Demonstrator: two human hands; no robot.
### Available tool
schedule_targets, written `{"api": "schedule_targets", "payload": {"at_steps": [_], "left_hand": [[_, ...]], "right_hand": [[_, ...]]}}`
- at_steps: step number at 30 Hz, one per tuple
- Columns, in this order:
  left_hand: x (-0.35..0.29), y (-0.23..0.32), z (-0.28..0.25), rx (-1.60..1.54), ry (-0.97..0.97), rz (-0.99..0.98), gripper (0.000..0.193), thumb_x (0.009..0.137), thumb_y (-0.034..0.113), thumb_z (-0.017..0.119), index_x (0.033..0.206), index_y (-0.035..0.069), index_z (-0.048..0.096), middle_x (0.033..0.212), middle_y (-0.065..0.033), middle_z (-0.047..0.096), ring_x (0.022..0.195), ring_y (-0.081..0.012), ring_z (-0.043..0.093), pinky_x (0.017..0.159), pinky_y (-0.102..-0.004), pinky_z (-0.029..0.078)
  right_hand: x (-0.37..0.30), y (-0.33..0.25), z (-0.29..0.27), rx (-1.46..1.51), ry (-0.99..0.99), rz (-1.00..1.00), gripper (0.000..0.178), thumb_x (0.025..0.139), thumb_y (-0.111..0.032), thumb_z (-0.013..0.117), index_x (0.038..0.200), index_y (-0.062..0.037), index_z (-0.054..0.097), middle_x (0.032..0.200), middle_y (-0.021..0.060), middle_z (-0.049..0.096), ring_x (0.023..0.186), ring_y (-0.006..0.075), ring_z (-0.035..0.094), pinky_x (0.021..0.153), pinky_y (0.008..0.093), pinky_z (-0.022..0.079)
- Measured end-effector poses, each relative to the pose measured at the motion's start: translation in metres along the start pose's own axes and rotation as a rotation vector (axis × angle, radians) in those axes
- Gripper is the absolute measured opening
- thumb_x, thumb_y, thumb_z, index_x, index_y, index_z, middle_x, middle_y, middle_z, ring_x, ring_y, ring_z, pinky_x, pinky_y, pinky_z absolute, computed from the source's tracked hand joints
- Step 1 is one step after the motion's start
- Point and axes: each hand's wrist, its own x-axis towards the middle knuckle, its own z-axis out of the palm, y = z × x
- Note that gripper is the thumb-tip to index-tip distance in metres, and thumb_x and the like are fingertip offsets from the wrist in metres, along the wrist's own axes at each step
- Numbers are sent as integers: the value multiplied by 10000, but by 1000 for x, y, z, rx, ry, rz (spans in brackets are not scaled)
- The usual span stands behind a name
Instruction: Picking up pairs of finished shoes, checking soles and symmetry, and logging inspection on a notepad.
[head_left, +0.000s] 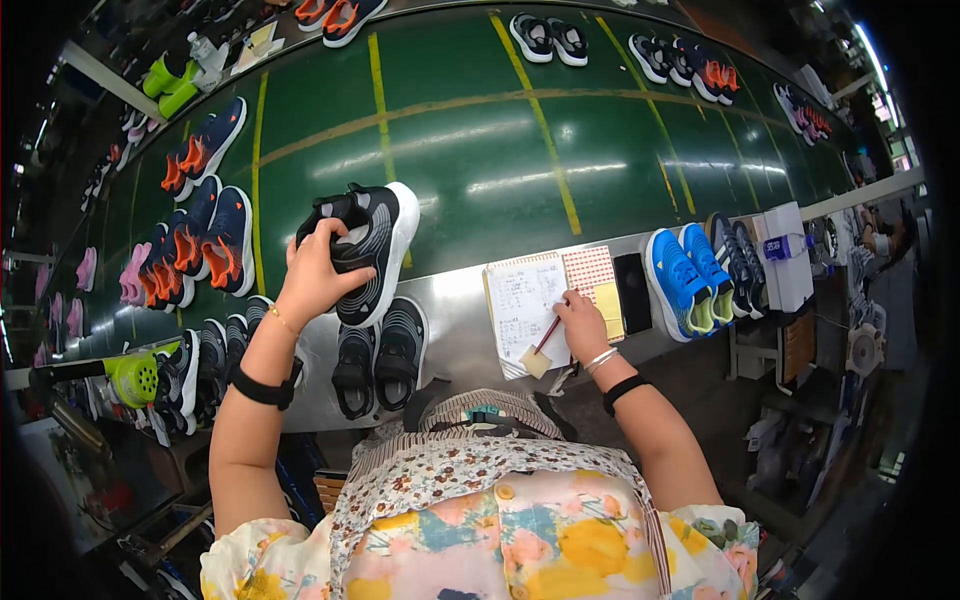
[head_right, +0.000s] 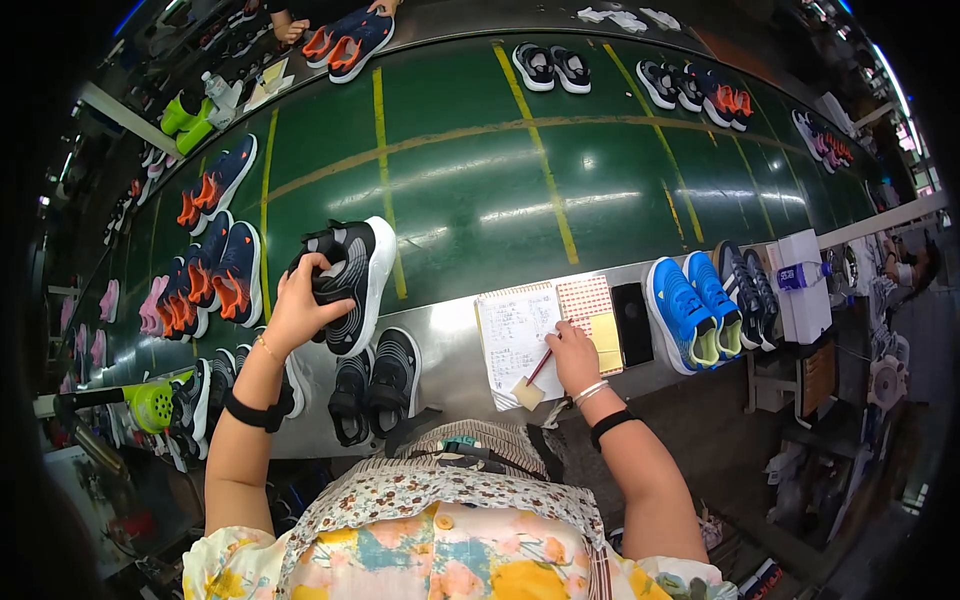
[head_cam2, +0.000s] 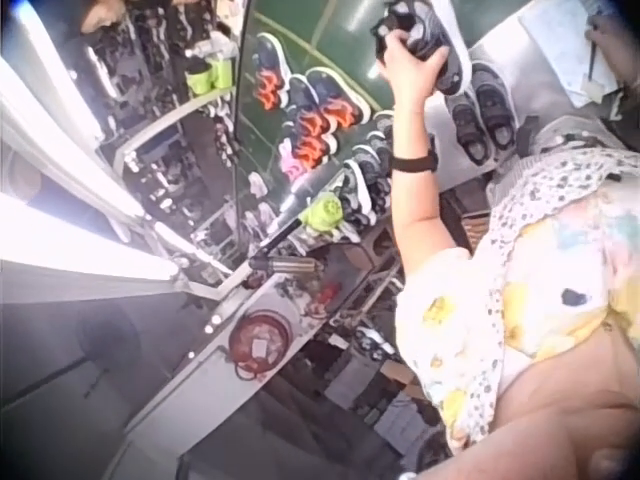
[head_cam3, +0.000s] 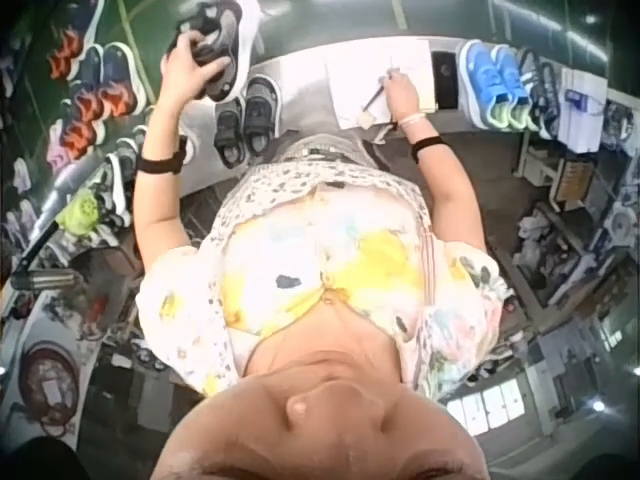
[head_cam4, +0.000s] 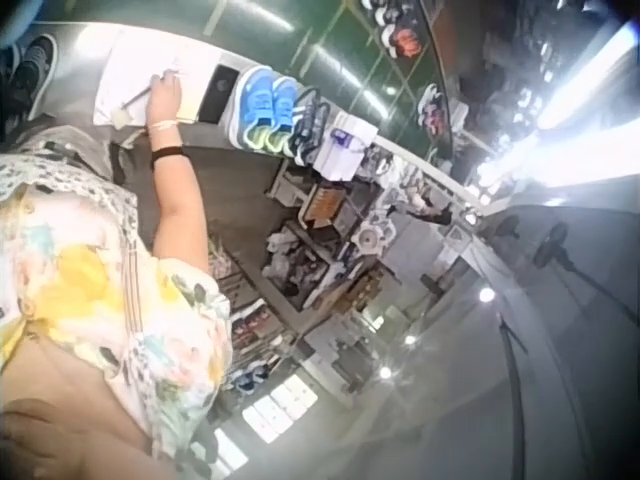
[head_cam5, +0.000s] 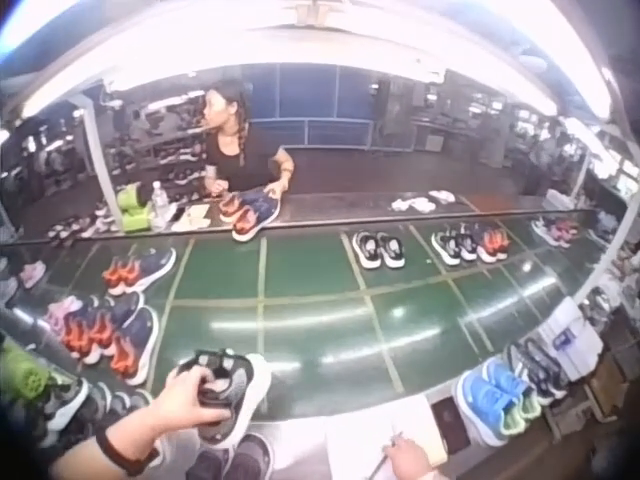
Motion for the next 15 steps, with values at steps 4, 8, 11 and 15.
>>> {"api": "schedule_targets", "payload": {"at_steps": [4, 8, 11, 15], "left_hand": [[-67, 33, -37, -150, -74, 18, 587, 601, 297, 757, 1034, 81, 425, 976, -77, 517, 977, -295, 509, 1021, -482, 194], [-116, 39, -39, -213, 8, -72, 594, 540, 211, 769, 1019, 61, 452, 969, -84, 503, 948, -290, 445, 908, -372, 335], [-138, 37, -35, -209, 41, -153, 598, 536, 206, 770, 1018, 59, 448, 962, -85, 494, 956, -285, 442, 895, -365, 345], [-150, 39, -21, -249, 78, -228, 603, 534, 206, 771, 1020, 59, 446, 963, -75, 488, 956, -281, 436, 910, -379, 322]], "right_hand": [[20, 14, -1, -109, -59, -213, 107, 720, -101, 509, 819, -96, 548, 834, 64, 494, 796, 237, 520, 649, 350, 445], [27, 10, -28, 61, 16, -238, 102, 700, -43, 541, 787, -80, 503, 787, 76, 478, 716, 255, 534, 582, 348, 452], [25, 1, -41, 348, 132, -180, 83, 751, 8, 528, 805, -41, 487, 776, 74, 515, 626, 227, 561, 543, 317, 470], [6, -5, -17, 1291, -212, 470, 209, 878, -136, 492, 1012, 14, 550, 825, 82, 616, 735, 119, 599, 631, 226, 476]]}}
